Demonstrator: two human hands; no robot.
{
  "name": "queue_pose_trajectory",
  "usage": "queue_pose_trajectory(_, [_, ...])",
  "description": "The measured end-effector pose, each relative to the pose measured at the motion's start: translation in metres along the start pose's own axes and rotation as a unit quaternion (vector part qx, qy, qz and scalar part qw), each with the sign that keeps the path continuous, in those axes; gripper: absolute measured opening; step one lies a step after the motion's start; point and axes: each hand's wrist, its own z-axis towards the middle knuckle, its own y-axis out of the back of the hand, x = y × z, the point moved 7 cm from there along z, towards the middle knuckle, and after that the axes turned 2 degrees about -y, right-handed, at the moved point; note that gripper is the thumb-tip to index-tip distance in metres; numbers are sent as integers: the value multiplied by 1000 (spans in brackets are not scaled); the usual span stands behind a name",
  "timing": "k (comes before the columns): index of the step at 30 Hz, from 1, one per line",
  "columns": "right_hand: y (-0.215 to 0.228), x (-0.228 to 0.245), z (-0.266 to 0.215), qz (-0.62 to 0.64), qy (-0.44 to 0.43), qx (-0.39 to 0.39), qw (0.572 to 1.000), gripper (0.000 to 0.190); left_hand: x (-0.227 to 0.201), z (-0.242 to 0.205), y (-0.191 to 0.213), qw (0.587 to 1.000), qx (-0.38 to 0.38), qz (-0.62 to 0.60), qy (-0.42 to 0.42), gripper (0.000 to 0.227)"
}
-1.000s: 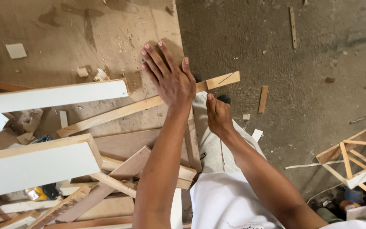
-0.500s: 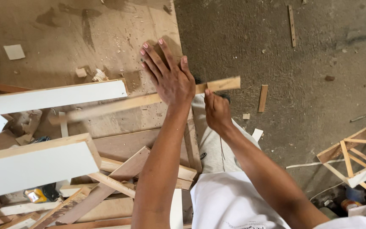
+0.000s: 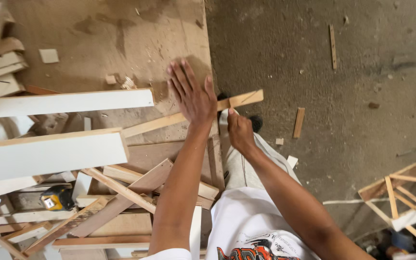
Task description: The person marks a wood strip with a pencil and then uses a small hand saw to cut through the wood while holding it against the workbench.
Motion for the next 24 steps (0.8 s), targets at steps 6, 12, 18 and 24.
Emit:
queue_pose_trajectory(6, [2,13,-6,83,-49,46,994,58,-4,-4,14,1000,14,-2,15,83])
queue_pose_trajectory(12, [31,40,-34,269,-201,168,927,38,-8,-9,28,999,39,8,35,80])
queue_pose_trajectory(18, [74,82,-5,-39,-106,119,986,53,-4,-1,23,997,60,-14,46,76])
queue_pose_trajectory(24, [70,132,12,-177,-16,122,976,37,4,2,19,996,68,-41,30,71])
